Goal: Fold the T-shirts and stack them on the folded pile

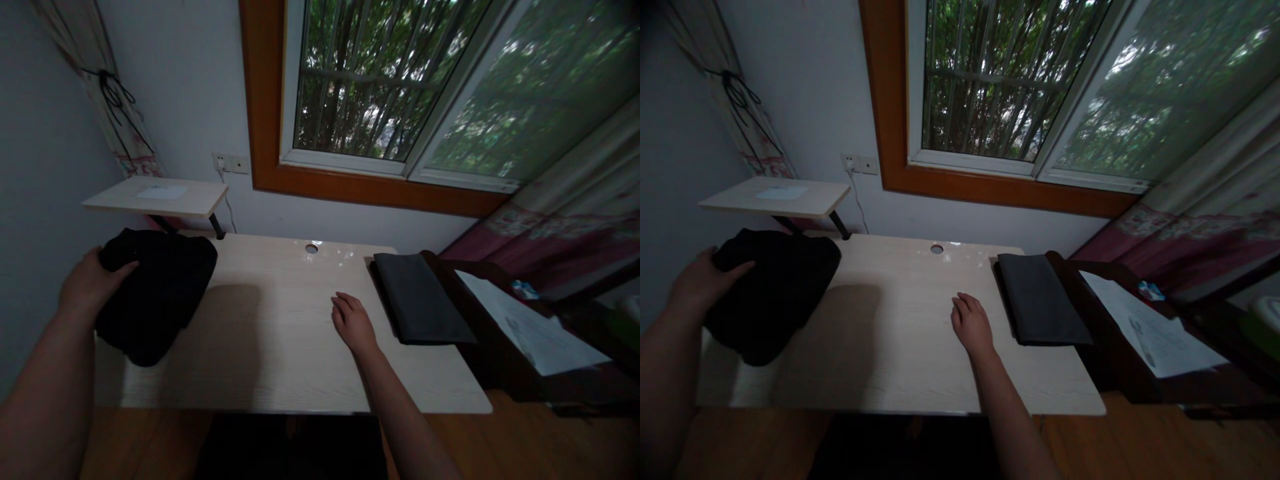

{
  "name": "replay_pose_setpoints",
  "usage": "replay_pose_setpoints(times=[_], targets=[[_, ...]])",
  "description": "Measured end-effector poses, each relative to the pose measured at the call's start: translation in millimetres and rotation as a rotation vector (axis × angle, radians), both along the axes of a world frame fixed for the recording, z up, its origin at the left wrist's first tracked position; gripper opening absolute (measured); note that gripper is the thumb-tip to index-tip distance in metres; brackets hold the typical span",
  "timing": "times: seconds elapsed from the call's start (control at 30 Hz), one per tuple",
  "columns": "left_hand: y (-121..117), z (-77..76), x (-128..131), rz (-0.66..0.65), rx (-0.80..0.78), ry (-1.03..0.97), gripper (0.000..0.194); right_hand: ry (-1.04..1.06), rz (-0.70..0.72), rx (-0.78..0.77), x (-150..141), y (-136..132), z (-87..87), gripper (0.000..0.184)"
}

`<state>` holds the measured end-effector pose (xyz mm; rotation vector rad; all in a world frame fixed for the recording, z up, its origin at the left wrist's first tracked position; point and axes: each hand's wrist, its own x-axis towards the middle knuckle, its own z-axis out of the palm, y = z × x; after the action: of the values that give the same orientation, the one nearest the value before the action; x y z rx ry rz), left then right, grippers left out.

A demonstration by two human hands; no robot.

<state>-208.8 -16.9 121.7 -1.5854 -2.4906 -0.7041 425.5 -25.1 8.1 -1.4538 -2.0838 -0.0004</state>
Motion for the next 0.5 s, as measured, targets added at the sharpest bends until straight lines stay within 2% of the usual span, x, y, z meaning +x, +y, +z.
replay_pose_setpoints(times=[0.1,0.2,0.33,0.5], targets=[[2,-1.0,10,0.117,-0.103,0.000,0.075,0.002,0.001,-0.007,1,0,-0.7,0.034],[0,4.7,32,0.152,-0.087,0.053,0.063,0.002,-0.002,-0.014,1,0,-0.2,0.033],[-1,13.7,61,0.131,0.071,0.131,0.059,0.010,-0.005,-0.017,1,0,1.1,0.033],[0,29.4,94,0.020,0.331,0.137,0.052,0.015,-0.010,-0.019,2,1,-1.7,0.034]])
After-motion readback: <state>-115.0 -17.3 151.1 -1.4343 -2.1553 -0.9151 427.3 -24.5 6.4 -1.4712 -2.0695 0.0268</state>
